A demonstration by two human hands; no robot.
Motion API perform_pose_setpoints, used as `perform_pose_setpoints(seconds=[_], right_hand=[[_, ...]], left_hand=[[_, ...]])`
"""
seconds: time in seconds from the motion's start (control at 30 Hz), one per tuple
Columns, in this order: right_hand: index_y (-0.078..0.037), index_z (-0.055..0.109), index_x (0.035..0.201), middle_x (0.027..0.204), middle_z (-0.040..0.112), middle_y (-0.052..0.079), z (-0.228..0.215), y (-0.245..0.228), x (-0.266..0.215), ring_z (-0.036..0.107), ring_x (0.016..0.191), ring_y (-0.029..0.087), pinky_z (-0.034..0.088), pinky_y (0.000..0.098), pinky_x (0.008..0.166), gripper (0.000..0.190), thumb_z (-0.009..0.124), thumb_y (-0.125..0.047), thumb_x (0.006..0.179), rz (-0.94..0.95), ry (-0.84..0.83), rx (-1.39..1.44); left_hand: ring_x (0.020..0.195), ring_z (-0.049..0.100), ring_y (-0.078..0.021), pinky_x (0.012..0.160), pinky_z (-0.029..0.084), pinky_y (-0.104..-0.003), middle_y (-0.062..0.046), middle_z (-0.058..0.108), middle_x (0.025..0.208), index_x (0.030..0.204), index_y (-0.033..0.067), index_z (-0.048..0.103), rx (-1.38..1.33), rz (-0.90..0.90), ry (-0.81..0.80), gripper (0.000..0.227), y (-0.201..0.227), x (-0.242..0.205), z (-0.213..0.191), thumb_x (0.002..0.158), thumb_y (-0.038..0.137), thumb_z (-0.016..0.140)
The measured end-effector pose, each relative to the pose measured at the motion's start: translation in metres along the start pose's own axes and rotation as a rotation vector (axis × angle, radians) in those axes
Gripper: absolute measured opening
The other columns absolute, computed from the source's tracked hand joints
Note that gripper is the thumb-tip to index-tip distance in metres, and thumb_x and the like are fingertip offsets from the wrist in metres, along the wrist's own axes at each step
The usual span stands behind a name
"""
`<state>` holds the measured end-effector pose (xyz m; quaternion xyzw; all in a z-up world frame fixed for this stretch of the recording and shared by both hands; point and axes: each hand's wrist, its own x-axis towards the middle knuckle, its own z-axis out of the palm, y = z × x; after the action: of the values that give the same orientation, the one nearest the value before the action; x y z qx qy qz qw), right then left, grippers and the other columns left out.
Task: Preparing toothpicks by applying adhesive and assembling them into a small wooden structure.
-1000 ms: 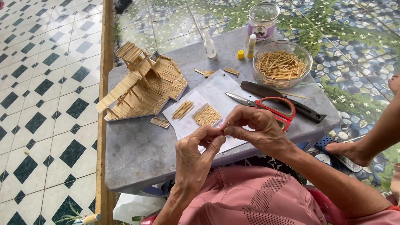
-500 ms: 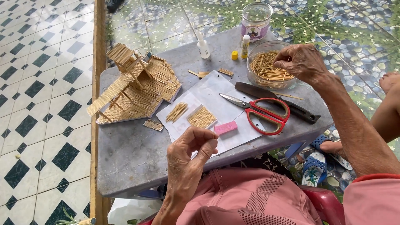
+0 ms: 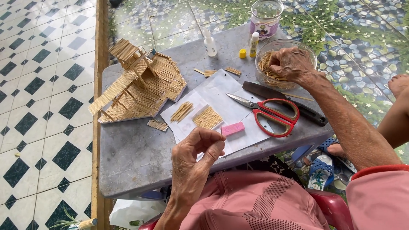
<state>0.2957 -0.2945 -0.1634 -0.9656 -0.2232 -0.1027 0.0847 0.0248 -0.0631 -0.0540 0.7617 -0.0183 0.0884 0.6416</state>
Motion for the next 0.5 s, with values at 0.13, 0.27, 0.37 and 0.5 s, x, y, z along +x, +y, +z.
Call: perform_pose_setpoints(seconds=[0.13, 0.27, 0.37, 0.5], right_hand=[[-0.019, 0.062, 0.071, 0.063, 0.059, 0.000, -0.017, -0.002, -0.006, 0.053, 0.057, 0.016, 0.041, 0.0309, 0.048, 0.016, 0.046, -0.021, 0.070, 0.049, -0.040, -0.017], [-0.012, 0.062, 0.079, 0.068, 0.060, 0.003, -0.029, 0.002, -0.015, 0.054, 0.060, 0.015, 0.042, 0.0275, 0.054, 0.011, 0.055, -0.020, 0.076, 0.034, -0.004, 0.255], [-0.008, 0.060, 0.083, 0.074, 0.060, 0.006, -0.039, -0.001, -0.021, 0.055, 0.066, 0.014, 0.045, 0.0248, 0.059, 0.007, 0.058, -0.012, 0.079, 0.066, 0.060, 0.487], [-0.002, 0.055, 0.087, 0.077, 0.058, 0.008, -0.049, -0.013, -0.030, 0.055, 0.065, 0.014, 0.046, 0.0215, 0.052, 0.002, 0.056, -0.003, 0.085, 0.096, 0.222, 0.820]], left_hand=[[0.057, 0.060, -0.0110, 0.055, 0.053, -0.019, -0.003, 0.060, 0.066, 0.073, 0.0050, 0.059, -0.032, -0.034, 0.012, 0.004, 0.002, 0.000, 0.000, 0.073, 0.009, 0.059], [0.056, 0.059, -0.0107, 0.055, 0.051, -0.018, -0.003, 0.061, 0.067, 0.075, 0.0044, 0.059, -0.059, -0.042, -0.002, 0.005, -0.002, 0.001, 0.001, 0.072, 0.008, 0.059], [0.055, 0.058, -0.0101, 0.056, 0.050, -0.019, -0.003, 0.060, 0.067, 0.074, 0.0040, 0.059, -0.101, -0.073, -0.002, 0.005, -0.003, 0.001, 0.002, 0.071, 0.008, 0.059], [0.058, 0.057, -0.0101, 0.055, 0.048, -0.019, -0.005, 0.059, 0.065, 0.072, 0.0030, 0.058, -0.190, -0.127, 0.013, 0.007, -0.005, 0.003, 0.002, 0.071, 0.009, 0.061]])
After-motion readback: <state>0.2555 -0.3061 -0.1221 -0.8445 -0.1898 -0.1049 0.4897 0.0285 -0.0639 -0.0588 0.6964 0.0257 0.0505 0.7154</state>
